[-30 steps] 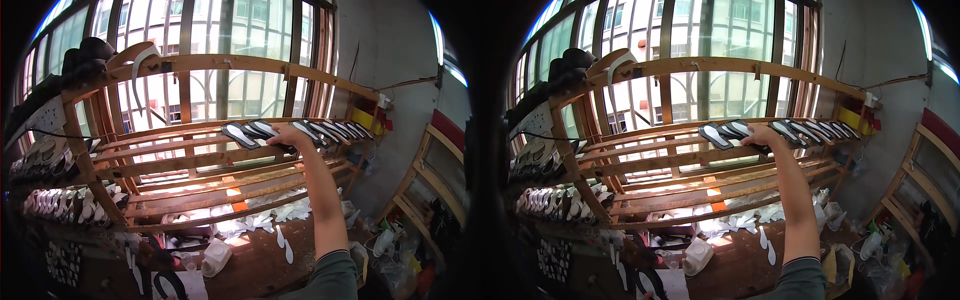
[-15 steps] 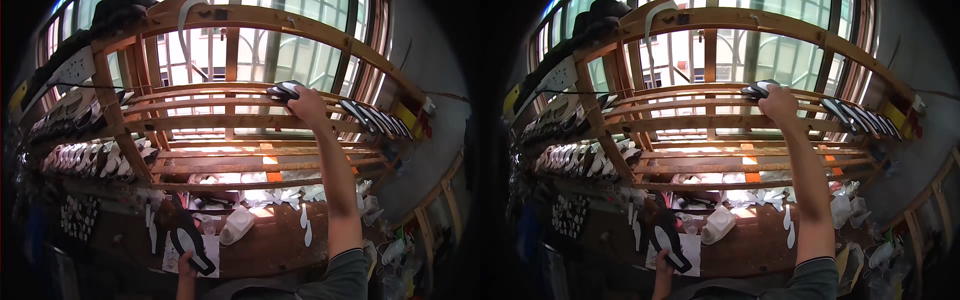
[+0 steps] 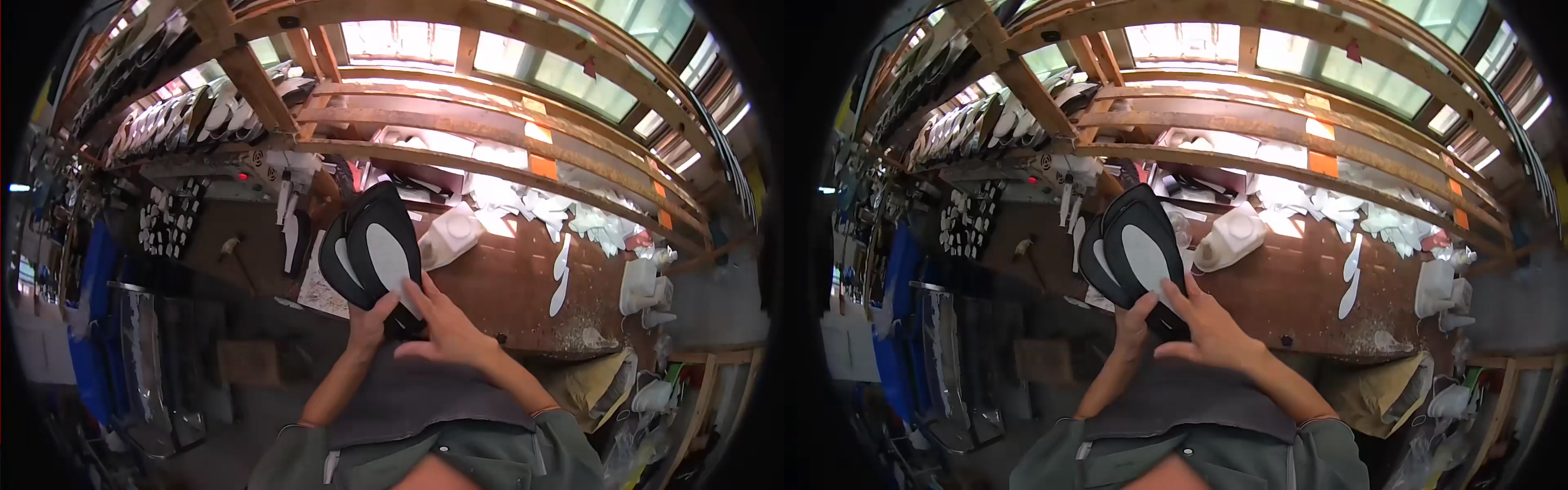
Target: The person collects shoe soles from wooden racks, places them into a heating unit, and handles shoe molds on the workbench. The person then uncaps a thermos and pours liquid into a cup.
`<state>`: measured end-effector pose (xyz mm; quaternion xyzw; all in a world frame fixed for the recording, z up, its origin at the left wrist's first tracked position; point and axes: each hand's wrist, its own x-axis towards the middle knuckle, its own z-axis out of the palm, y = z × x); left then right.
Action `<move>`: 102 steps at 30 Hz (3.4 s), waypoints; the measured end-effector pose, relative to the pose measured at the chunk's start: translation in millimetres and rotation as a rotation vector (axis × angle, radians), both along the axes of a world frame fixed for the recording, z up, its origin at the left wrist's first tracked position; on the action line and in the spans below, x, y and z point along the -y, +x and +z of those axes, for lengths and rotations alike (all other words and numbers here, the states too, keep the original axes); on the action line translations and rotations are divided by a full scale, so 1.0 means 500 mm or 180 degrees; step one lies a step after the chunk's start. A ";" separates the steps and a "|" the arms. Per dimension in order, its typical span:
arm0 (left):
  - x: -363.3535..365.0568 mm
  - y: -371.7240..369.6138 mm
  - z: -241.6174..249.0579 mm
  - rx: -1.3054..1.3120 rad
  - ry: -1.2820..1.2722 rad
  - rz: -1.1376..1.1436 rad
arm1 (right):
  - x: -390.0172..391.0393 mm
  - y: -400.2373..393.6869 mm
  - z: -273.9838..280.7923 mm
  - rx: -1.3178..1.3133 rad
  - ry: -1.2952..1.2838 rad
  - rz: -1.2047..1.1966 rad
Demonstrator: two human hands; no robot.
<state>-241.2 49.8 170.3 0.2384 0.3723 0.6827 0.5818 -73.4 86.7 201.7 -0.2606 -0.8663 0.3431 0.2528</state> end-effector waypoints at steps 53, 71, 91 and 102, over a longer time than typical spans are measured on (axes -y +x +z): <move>0.029 -0.455 -0.518 -0.2279 -0.0841 -0.0198 | 0.025 -0.498 -0.338 0.0203 -0.3021 0.0301; -0.226 -1.322 -0.520 -0.0506 -0.0661 0.1298 | -0.340 -1.093 -0.597 -0.2535 -0.3303 -0.2790; -0.765 -1.197 -0.721 0.0099 -0.0595 0.1965 | -0.320 -1.098 -0.560 -0.2936 -0.3797 -0.2411; -0.629 -1.226 -0.589 -0.0925 -0.0593 0.1104 | -0.324 -1.124 -0.555 -0.3093 -0.3995 -0.2300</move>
